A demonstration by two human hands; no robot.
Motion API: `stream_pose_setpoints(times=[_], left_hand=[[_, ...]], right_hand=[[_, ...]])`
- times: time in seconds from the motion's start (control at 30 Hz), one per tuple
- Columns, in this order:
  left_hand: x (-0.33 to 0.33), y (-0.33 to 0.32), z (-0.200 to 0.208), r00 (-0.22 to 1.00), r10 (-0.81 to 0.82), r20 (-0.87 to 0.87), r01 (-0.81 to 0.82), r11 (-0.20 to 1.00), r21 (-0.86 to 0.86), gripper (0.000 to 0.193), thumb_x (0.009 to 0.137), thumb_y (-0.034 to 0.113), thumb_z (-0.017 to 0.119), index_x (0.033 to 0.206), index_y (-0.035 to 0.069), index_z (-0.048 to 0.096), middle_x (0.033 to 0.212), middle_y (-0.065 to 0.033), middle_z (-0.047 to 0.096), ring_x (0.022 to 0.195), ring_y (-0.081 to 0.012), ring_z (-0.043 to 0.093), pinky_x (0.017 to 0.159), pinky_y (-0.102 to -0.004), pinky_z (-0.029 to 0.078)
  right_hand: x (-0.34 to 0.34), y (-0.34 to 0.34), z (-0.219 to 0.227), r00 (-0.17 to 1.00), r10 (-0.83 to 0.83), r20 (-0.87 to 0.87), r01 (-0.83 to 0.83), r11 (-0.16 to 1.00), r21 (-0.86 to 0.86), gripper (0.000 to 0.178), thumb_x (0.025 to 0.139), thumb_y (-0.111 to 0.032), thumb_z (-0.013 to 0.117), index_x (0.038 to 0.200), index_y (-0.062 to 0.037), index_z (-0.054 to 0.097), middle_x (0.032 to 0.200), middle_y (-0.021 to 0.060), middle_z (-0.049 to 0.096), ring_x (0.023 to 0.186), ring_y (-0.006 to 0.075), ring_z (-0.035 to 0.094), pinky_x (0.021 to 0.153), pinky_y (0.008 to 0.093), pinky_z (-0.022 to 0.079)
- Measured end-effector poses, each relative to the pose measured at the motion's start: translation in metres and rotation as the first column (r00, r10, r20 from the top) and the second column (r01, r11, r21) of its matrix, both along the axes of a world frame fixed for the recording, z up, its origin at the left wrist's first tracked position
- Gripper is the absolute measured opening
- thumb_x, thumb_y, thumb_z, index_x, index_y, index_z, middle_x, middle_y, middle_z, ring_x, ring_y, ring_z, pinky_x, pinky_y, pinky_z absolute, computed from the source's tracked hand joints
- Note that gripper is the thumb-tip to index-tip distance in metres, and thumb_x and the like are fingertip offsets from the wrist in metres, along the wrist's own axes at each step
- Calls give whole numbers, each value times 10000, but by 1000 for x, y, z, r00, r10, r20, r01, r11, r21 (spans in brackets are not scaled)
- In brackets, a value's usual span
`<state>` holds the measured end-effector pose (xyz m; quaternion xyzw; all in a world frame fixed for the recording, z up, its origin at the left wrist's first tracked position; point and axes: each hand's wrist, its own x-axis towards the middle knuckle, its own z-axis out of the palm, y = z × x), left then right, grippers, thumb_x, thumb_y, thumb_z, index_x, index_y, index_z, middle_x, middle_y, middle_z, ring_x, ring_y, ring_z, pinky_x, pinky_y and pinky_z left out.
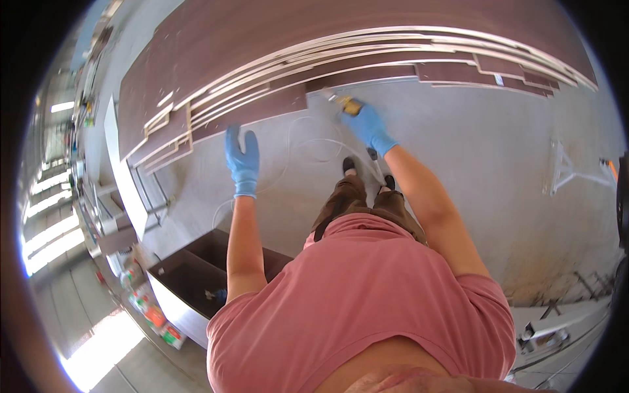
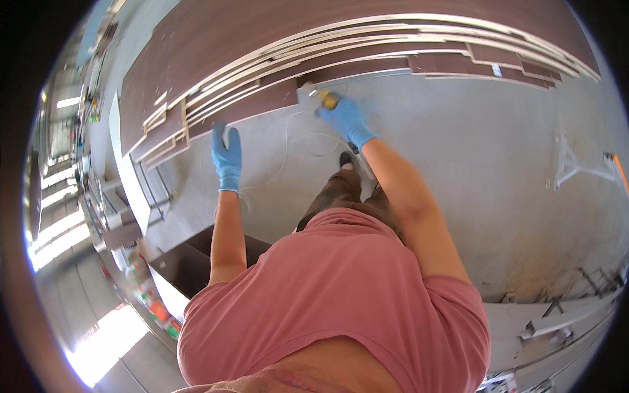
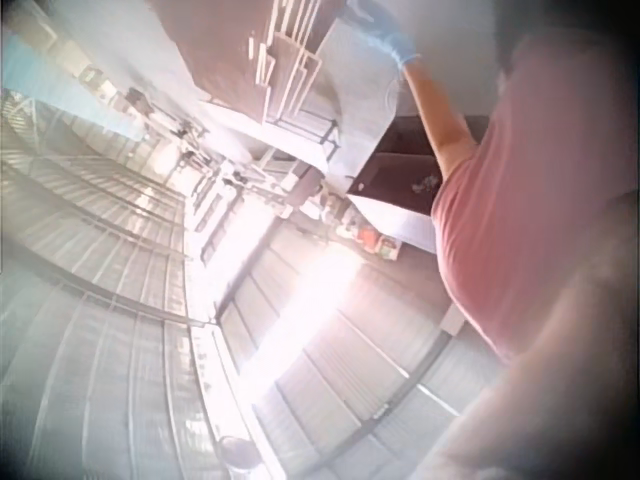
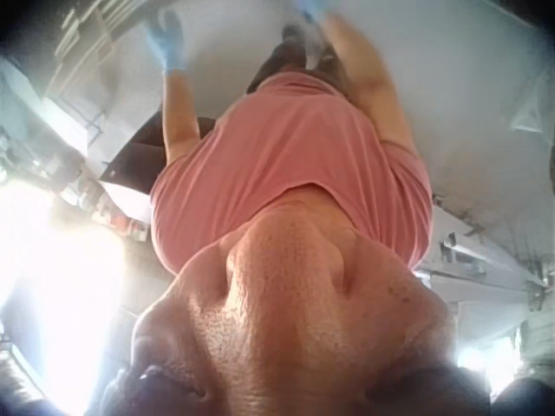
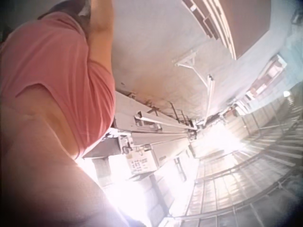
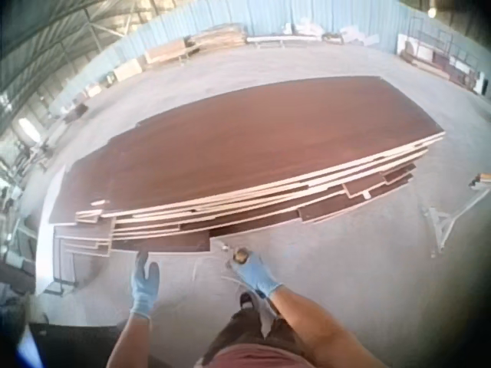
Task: The person repeatedly picks up large brown wood panels from a stack, carries them to a workbench, and places them down. They also use a handheld spray tool to apply a substance to the panels and arrange smaller cut pieces on the bench.
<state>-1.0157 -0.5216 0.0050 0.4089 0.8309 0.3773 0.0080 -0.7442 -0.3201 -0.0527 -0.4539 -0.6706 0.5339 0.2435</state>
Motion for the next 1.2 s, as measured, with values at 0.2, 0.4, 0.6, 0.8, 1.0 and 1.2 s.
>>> stream_pose_setpoints(times=[0.2,0.4,0.6,0.8,1.0,1.2], left_hand=[[-33,-174,-58,919,336,208,-293,933,-211,537,985,311,672,1374,-54,609,1473,-246,578,1413,-376,515,1180,-434,406],[-79,-363,-105,567,593,572,-432,805,-407,531,973,321,677,1342,-59,632,1346,-156,682,1245,-259,630,1071,-370,467],[-89,-537,-140,86,785,613,-630,520,-577,327,979,310,708,1177,50,719,938,-18,681,829,-148,607,725,-335,486],[-130,-551,-173,-98,643,759,-655,533,-536,342,983,352,718,1216,102,697,825,38,608,668,-98,521,578,-292,409],[-169,-486,-171,39,568,822,-623,657,-424,424,994,351,716,1314,74,683,978,12,686,845,-106,608,730,-282,489],[-178,-480,-151,20,613,790,-651,607,-456,421,991,283,711,1313,13,693,1227,-86,739,1105,-197,666,987,-329,511]], right_hand=[[-117,-34,16,1000,10,9,-8,983,-185,272,895,-191,693,1113,-31,729,860,102,770,760,224,713,734,366,554],[-292,-88,-65,993,-115,-11,105,934,-341,154,882,-137,688,979,-36,752,770,29,728,640,143,621,625,350,493],[-421,-224,3,941,233,-247,-296,919,-262,119,920,-136,686,953,-28,723,837,9,724,651,94,580,591,303,464],[-497,-260,34,937,17,-350,-80,983,-166,147,941,-125,650,1042,-19,662,854,74,744,711,146,652,670,321,532],[-616,-301,28,945,223,-239,-270,944,-187,170,918,-103,629,1049,-3,668,895,102,762,741,182,696,706,353,542],[-704,-364,51,777,628,43,-623,777,-88,300,850,-239,701,1023,4,673,843,163,745,795,281,721,760,419,545]])
